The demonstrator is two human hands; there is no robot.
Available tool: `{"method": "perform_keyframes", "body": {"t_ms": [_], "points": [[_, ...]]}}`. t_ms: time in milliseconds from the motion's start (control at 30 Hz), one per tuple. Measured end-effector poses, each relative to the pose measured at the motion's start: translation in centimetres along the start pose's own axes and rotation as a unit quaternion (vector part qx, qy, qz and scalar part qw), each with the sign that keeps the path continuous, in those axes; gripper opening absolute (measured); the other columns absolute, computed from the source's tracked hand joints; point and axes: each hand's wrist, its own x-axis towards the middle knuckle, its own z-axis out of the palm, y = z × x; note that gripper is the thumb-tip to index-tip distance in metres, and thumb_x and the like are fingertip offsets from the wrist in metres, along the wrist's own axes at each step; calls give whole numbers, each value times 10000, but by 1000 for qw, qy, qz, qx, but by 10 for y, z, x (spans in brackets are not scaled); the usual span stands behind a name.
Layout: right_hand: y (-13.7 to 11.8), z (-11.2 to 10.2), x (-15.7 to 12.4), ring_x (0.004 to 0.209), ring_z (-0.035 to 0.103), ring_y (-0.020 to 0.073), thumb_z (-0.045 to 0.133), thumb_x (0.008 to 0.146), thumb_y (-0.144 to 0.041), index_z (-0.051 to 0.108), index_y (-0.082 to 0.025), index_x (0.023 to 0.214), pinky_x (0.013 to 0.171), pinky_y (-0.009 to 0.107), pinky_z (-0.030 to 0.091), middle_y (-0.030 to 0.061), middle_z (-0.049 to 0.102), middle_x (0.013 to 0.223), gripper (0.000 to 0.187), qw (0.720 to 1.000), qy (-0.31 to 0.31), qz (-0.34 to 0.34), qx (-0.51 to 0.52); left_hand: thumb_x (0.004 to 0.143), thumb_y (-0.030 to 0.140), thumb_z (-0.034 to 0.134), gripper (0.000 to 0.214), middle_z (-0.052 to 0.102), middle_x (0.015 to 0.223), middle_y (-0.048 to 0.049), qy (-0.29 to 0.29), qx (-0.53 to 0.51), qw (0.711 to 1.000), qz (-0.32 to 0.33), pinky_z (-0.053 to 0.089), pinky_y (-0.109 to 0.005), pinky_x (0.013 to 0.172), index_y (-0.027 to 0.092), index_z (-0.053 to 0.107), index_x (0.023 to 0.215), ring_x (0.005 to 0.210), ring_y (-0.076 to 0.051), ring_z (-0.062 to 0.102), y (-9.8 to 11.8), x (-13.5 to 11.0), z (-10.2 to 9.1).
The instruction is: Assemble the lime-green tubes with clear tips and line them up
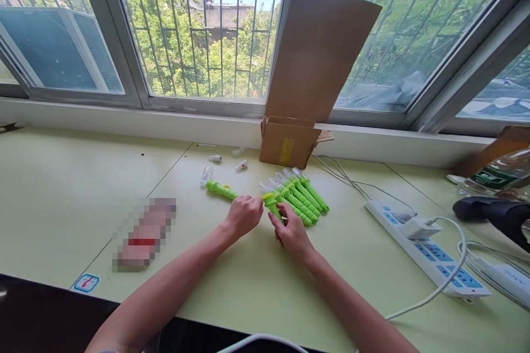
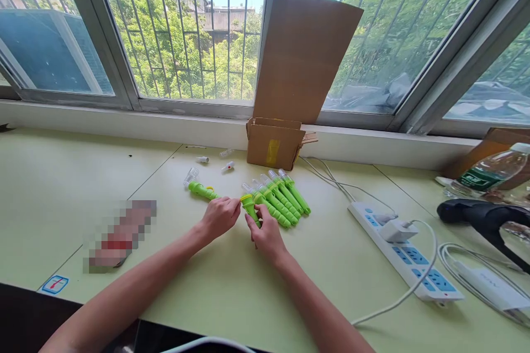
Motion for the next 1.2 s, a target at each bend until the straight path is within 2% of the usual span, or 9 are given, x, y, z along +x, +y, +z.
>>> {"method": "perform_keyframes", "body": {"t_ms": [233,500,800,1000,1200], "points": [[2,2,0,343,468,111,577,783,-493,513,-202,992,289,242,341,5,576,706,364,1000,-6,2,-13,815,182,482,162,610,563,-56,-21,7,1000,-1,417,-264,543,145,574,686,541,-180,604,-3,1,0],[-2,3,-1,378,463,109,513,825,-497,532,-195,978,381,265,386,8,569,701,339,999,-14,-23,-32,758,133,489,156,599,529,-39,13,-13,998,56,445,-261,578,158,577,632,539,-158,598,-14,1,1],[-1,3,1,346,448,99,516,817,-509,531,-205,1000,273,228,320,-5,550,679,355,999,-43,17,5,742,128,485,148,587,526,-29,-2,-6,994,110,445,-269,580,167,580,635,541,-158,591,-21,2,-1],[6,0,5,373,469,101,500,822,-535,508,-210,1100,253,229,353,5,558,743,428,998,-44,35,26,796,169,474,174,608,554,-37,34,-5,998,59,410,-261,550,162,570,651,566,-167,599,-15,4,0],[6,1,5,380,473,103,481,831,-542,507,-213,1141,262,237,365,9,553,763,453,997,-51,40,53,835,274,456,190,633,631,-59,23,-18,1000,11,410,-275,536,155,598,793,616,-197,604,-15,4,-4]]}}
